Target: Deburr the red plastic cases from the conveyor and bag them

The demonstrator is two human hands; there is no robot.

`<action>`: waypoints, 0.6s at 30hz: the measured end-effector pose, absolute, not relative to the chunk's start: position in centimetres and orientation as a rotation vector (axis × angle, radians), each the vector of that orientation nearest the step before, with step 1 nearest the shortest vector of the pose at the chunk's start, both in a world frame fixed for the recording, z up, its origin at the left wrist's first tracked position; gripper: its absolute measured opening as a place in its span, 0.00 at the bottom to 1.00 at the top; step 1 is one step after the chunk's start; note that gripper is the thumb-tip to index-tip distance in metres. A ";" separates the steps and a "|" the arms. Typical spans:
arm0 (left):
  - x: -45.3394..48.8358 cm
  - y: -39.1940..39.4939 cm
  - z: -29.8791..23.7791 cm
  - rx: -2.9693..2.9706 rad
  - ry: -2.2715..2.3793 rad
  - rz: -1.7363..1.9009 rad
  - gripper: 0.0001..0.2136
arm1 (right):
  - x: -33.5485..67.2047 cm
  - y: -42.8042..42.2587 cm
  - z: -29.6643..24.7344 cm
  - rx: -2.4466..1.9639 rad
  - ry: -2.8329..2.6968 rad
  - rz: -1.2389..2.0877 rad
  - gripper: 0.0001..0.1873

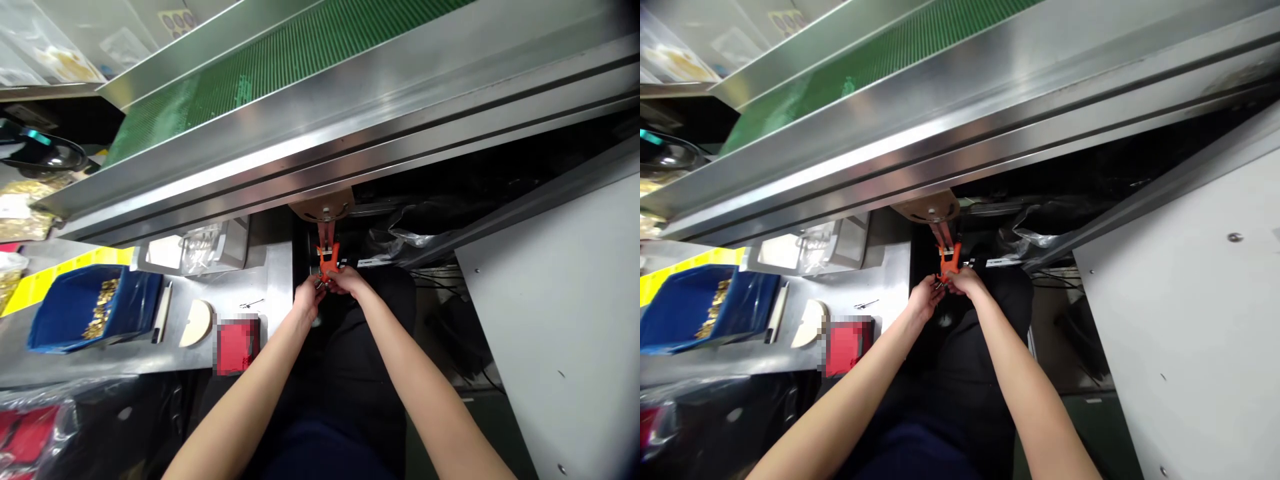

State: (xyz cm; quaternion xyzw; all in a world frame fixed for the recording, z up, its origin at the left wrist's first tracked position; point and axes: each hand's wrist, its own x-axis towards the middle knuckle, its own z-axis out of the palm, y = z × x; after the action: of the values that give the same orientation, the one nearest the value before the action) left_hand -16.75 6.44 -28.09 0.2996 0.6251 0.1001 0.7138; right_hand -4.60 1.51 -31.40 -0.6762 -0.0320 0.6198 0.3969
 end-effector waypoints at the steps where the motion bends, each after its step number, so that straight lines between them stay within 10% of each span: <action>1: -17.0 5.9 -27.7 0.686 1.388 0.225 0.15 | -4.9 1.6 -31.4 -1.724 -0.089 1.569 0.15; 18: -33.7 1.9 -12.3 1.314 0.892 -0.079 0.14 | -6.1 -0.1 -28.9 -2.023 -0.279 1.398 0.19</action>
State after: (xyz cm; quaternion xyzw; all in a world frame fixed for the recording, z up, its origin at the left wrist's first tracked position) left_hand -33.72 1.94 -12.32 0.5901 0.4004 -0.0355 0.7001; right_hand -6.06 -0.08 -28.92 -0.7725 -0.1064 0.5338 0.3272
